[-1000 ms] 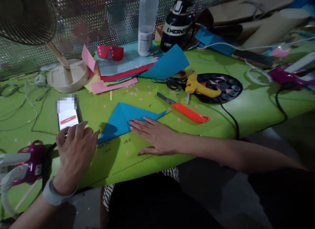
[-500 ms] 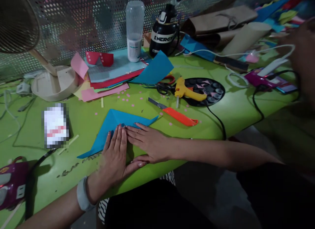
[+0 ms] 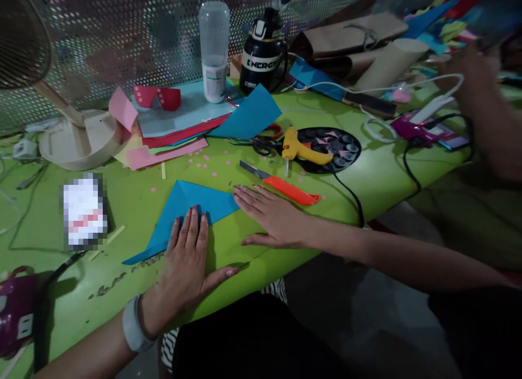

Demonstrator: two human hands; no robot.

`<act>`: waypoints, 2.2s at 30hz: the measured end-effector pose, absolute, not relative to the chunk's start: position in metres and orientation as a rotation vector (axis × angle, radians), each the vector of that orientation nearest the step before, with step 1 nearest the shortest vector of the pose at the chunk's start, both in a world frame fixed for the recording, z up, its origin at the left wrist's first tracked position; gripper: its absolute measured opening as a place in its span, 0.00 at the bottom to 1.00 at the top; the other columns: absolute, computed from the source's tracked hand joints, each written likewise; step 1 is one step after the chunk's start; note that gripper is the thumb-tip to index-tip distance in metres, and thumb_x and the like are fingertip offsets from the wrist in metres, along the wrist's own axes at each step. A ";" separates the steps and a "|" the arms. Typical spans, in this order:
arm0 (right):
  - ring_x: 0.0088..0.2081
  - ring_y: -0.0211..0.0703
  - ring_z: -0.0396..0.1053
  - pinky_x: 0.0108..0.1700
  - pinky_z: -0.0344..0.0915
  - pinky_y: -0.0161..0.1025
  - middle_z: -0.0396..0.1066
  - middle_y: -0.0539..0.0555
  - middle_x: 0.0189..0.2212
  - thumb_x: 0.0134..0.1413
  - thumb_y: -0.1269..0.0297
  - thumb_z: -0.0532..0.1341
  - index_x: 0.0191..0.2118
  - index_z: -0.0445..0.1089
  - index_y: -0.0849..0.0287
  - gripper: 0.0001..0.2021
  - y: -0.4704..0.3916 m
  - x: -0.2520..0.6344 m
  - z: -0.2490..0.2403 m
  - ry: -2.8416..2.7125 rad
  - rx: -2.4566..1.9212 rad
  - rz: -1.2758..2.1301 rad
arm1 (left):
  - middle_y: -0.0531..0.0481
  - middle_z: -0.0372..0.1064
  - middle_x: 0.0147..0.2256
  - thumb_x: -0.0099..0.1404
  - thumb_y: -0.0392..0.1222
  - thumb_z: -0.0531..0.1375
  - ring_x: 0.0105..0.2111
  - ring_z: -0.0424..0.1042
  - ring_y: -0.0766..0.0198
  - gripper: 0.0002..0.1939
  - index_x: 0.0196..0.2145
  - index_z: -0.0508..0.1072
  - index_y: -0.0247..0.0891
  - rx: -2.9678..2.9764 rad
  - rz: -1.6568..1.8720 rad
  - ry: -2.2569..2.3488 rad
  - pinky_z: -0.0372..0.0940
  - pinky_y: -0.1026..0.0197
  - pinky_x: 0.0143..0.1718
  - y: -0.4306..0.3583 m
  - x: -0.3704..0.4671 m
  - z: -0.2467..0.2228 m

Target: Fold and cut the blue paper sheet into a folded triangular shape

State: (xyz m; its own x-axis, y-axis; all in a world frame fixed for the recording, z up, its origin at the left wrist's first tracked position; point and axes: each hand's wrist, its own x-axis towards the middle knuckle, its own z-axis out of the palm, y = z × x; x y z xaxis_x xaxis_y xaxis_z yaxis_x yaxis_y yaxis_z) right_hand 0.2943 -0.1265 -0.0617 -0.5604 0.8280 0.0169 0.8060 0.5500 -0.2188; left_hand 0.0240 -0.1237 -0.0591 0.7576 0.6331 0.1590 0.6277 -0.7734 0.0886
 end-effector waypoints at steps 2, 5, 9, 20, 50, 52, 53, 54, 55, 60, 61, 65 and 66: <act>0.71 0.60 0.36 0.70 0.37 0.59 0.38 0.72 0.70 0.61 0.34 0.44 0.70 0.42 0.76 0.48 -0.125 0.291 -0.059 -2.626 -1.437 0.230 | 0.25 0.43 0.68 0.62 0.73 0.49 0.69 0.41 0.39 0.55 0.69 0.42 0.23 2.912 0.282 1.056 0.39 0.38 0.67 -0.124 0.025 -0.060; 0.71 0.57 0.34 0.70 0.36 0.56 0.37 0.70 0.70 0.63 0.37 0.44 0.70 0.43 0.76 0.45 -0.121 0.273 -0.056 -2.660 -1.299 0.219 | 0.24 0.44 0.67 0.62 0.74 0.48 0.69 0.41 0.39 0.55 0.68 0.46 0.22 2.889 0.279 1.078 0.40 0.38 0.67 -0.127 0.028 -0.059; 0.72 0.53 0.34 0.71 0.35 0.53 0.39 0.68 0.70 0.64 0.39 0.45 0.69 0.45 0.75 0.43 -0.115 0.252 -0.061 -2.759 -1.087 0.326 | 0.24 0.47 0.66 0.63 0.73 0.46 0.68 0.45 0.40 0.52 0.66 0.53 0.22 2.820 0.240 1.077 0.44 0.38 0.66 -0.123 0.026 -0.047; 0.72 0.54 0.34 0.71 0.36 0.53 0.40 0.67 0.70 0.64 0.38 0.46 0.69 0.44 0.74 0.44 -0.114 0.250 -0.063 -2.755 -1.058 0.363 | 0.44 0.68 0.34 0.71 0.50 0.50 0.37 0.69 0.56 0.18 0.32 0.73 0.37 2.519 0.142 1.271 0.66 0.51 0.42 -0.062 0.012 -0.017; 0.36 0.45 0.67 0.42 0.50 0.43 0.73 0.52 0.33 0.59 0.48 0.62 0.37 0.69 0.59 0.17 -0.068 0.233 -0.022 -2.613 -1.473 0.621 | 0.41 0.69 0.42 0.67 0.43 0.52 0.41 0.68 0.51 0.12 0.33 0.72 0.38 2.616 0.073 1.349 0.61 0.47 0.43 -0.079 0.012 -0.023; 0.34 0.43 0.66 0.42 0.49 0.42 0.72 0.51 0.31 0.59 0.50 0.63 0.34 0.68 0.59 0.15 -0.065 0.234 -0.022 -2.620 -1.470 0.674 | 0.41 0.69 0.42 0.68 0.43 0.51 0.41 0.67 0.51 0.12 0.34 0.73 0.38 2.640 0.089 1.341 0.61 0.48 0.43 -0.080 0.011 -0.024; 0.34 0.42 0.66 0.42 0.48 0.42 0.71 0.50 0.30 0.59 0.50 0.63 0.33 0.68 0.59 0.15 -0.064 0.234 -0.023 -2.620 -1.461 0.678 | 0.41 0.69 0.42 0.68 0.43 0.51 0.41 0.67 0.52 0.13 0.34 0.73 0.38 2.651 0.092 1.339 0.60 0.48 0.43 -0.080 0.011 -0.025; 0.34 0.42 0.65 0.42 0.48 0.41 0.71 0.50 0.30 0.59 0.51 0.63 0.32 0.68 0.59 0.15 -0.064 0.234 -0.024 -2.621 -1.450 0.675 | 0.41 0.69 0.42 0.68 0.44 0.51 0.41 0.67 0.51 0.13 0.34 0.73 0.38 2.661 0.085 1.339 0.60 0.48 0.42 -0.081 0.011 -0.025; 0.34 0.42 0.65 0.41 0.48 0.41 0.71 0.50 0.30 0.59 0.51 0.63 0.31 0.68 0.59 0.15 -0.064 0.235 -0.025 -2.625 -1.440 0.669 | 0.41 0.70 0.41 0.69 0.44 0.51 0.40 0.67 0.51 0.13 0.34 0.73 0.38 2.670 0.071 1.344 0.60 0.48 0.42 -0.081 0.011 -0.025; 0.37 0.44 0.66 0.41 0.47 0.41 0.72 0.51 0.32 0.58 0.52 0.64 0.32 0.69 0.59 0.14 -0.065 0.234 -0.026 -2.643 -1.456 0.631 | 0.39 0.70 0.42 0.69 0.44 0.52 0.41 0.68 0.47 0.13 0.36 0.74 0.37 2.762 -0.013 1.384 0.59 0.45 0.43 -0.083 0.012 -0.023; 0.37 0.44 0.67 0.41 0.47 0.41 0.72 0.51 0.32 0.58 0.52 0.64 0.32 0.69 0.59 0.14 -0.065 0.234 -0.026 -2.641 -1.456 0.626 | 0.39 0.70 0.42 0.69 0.44 0.52 0.41 0.68 0.47 0.13 0.36 0.74 0.37 2.787 -0.013 1.395 0.59 0.44 0.43 -0.084 0.012 -0.022; 0.36 0.44 0.66 0.42 0.47 0.41 0.72 0.51 0.32 0.59 0.52 0.64 0.31 0.69 0.59 0.15 -0.066 0.234 -0.027 -2.626 -1.453 0.590 | 0.39 0.70 0.42 0.70 0.45 0.51 0.41 0.67 0.47 0.14 0.35 0.75 0.40 2.849 0.023 1.431 0.59 0.43 0.44 -0.088 0.007 -0.022; 0.36 0.44 0.66 0.42 0.47 0.41 0.72 0.51 0.32 0.59 0.51 0.64 0.31 0.69 0.59 0.15 -0.067 0.234 -0.027 -2.628 -1.456 0.584 | 0.40 0.70 0.42 0.70 0.45 0.51 0.41 0.67 0.47 0.14 0.35 0.75 0.41 2.857 0.033 1.435 0.59 0.42 0.44 -0.089 0.004 -0.023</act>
State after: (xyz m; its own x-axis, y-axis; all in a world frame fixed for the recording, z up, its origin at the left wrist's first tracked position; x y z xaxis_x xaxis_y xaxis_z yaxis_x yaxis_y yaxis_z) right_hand 0.2335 -0.0667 -0.0265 -0.5450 0.8310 -0.1116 0.8001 0.4756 -0.3655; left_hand 0.0043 -0.0892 -0.0225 0.5971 0.8010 0.0434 0.8021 -0.5957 -0.0410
